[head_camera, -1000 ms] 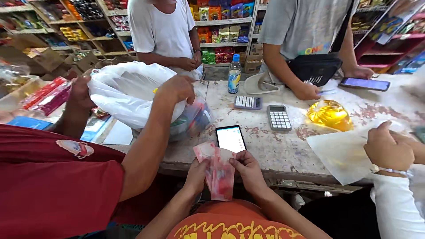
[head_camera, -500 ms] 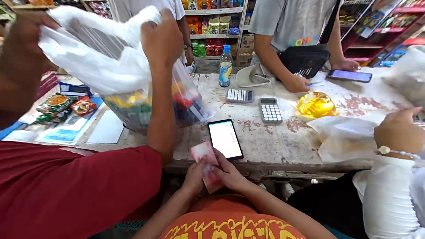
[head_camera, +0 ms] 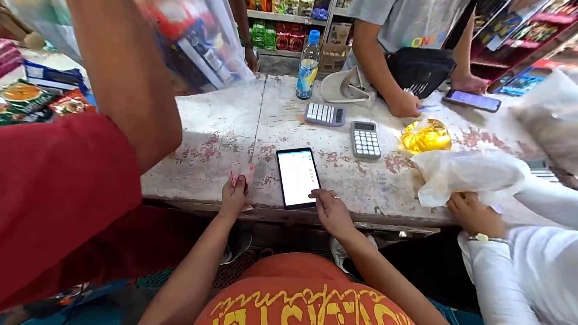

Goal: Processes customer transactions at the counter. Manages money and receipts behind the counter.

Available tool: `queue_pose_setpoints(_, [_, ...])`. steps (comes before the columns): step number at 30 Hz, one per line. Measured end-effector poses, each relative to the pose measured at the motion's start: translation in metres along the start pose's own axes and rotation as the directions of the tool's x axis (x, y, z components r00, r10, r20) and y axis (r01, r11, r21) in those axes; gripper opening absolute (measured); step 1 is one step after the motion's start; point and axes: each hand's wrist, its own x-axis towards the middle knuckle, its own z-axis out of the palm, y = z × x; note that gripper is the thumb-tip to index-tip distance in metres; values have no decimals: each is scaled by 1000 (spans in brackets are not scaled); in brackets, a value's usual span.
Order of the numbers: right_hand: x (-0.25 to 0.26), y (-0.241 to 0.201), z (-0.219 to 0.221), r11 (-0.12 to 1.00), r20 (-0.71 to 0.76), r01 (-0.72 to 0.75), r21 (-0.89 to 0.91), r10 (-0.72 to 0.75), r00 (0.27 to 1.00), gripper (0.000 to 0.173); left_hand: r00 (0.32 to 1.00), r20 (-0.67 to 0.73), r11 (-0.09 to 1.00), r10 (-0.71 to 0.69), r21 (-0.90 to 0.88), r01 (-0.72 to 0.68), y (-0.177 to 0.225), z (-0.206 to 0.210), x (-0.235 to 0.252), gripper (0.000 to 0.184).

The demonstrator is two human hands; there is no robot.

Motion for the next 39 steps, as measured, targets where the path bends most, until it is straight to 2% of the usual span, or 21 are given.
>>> queue_pose_setpoints(2, [3, -5, 0, 997, 68, -60, -45, 63, 996, 35, 999, 13, 998, -31, -56, 32, 0, -4, 3, 32])
queue_pose_setpoints(6, [6, 1, -6, 1000, -89, -7, 8, 8, 996, 33, 999, 17, 985, -47, -167, 49, 0, -7, 6, 29])
queue_pose_setpoints(9, [15, 9, -14, 999, -96, -35, 35, 38, 995, 32, 998, 24, 972, -54, -227, 58, 1, -9, 5, 29])
queue_pose_setpoints(13, [24, 12, -18, 996, -72, -85, 26, 86, 994, 32, 997, 36, 967, -63, -245, 70, 1, -11, 5, 30])
queue_pose_setpoints(25, [57, -3, -13, 996, 28, -45, -81, 47, 998, 34, 997, 55, 953, -62, -295, 75, -3, -15, 7, 33])
queue_pose_setpoints(31, [59, 2, -15, 986, 40, -116, -121, 122, 992, 38, 996, 60, 945, -69, -315, 84, -4, -16, 7, 33])
queue_pose_setpoints(39, [57, 1, -9, 977, 67, -137, -164, 149, 987, 38, 997, 56, 944, -56, -324, 71, -1, -15, 6, 33])
